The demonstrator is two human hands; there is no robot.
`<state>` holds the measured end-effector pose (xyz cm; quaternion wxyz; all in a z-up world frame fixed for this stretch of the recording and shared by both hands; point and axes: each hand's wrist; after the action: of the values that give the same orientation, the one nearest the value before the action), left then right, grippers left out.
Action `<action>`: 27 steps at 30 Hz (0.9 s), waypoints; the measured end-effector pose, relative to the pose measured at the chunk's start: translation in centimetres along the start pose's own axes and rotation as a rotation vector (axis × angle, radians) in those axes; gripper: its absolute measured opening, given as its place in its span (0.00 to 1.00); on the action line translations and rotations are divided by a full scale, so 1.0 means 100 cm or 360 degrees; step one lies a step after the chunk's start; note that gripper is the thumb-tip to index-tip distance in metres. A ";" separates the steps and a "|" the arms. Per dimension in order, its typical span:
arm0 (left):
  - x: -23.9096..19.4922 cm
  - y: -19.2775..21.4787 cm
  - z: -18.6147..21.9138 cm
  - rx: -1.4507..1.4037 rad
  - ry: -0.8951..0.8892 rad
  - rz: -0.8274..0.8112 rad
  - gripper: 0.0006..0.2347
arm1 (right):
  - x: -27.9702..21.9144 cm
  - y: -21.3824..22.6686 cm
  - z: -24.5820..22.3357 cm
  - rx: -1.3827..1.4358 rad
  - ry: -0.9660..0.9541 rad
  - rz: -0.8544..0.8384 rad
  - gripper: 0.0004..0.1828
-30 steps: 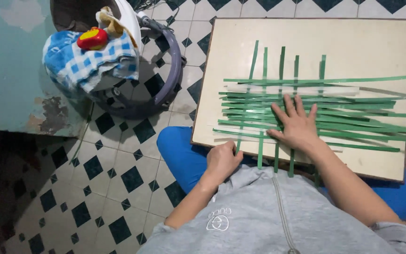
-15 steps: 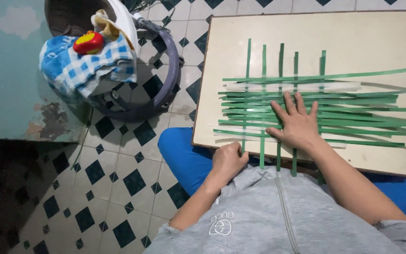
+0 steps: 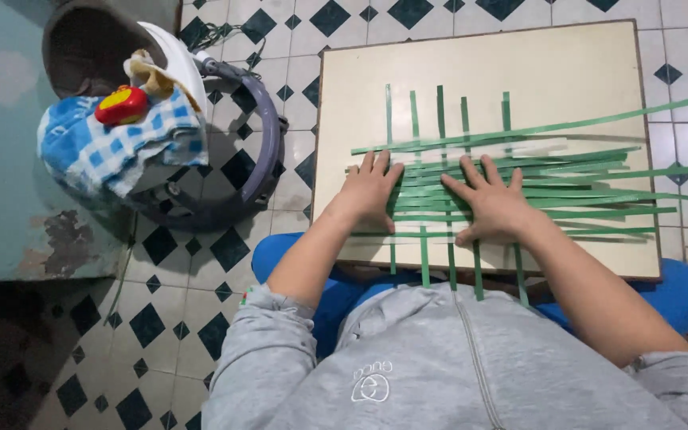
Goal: The person weaves green plastic strips over and under a set of vertical strips on a flat board. They repeatedly adjust and press the woven area to tighten the pattern. The person lifts the woven mat to inspect it and continues weaving.
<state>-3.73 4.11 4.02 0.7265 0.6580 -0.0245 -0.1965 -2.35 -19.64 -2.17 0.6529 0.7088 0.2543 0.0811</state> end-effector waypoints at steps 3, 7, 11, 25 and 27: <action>-0.001 0.006 0.002 0.0010 0.0005 -0.0065 0.48 | 0.001 -0.003 0.001 0.0041 -0.0005 0.0008 0.68; -0.001 -0.001 0.002 0.0086 -0.0016 -0.0054 0.49 | -0.010 0.003 0.001 0.0119 -0.0001 0.0008 0.66; -0.008 -0.009 0.005 0.0132 0.0004 0.0061 0.42 | -0.015 -0.018 0.012 0.0253 0.0014 0.0336 0.42; -0.037 -0.076 -0.006 -0.0428 0.0264 0.0270 0.33 | 0.049 -0.053 -0.061 0.0398 0.0267 0.0409 0.05; -0.039 -0.072 -0.004 -0.0428 0.0292 0.0243 0.33 | 0.049 -0.051 -0.062 0.0405 0.0274 0.0344 0.03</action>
<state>-9.03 5.35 -2.12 0.8199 0.5664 0.0184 -0.0813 -2.18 -11.77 -7.33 0.5213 0.7993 0.2400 0.1784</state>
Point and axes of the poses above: each hand's wrist, its own x-axis towards the middle knuckle, its own y-axis out of the back of the hand, z = x × y, and after that the axes turned 15 degrees about z, right-handed
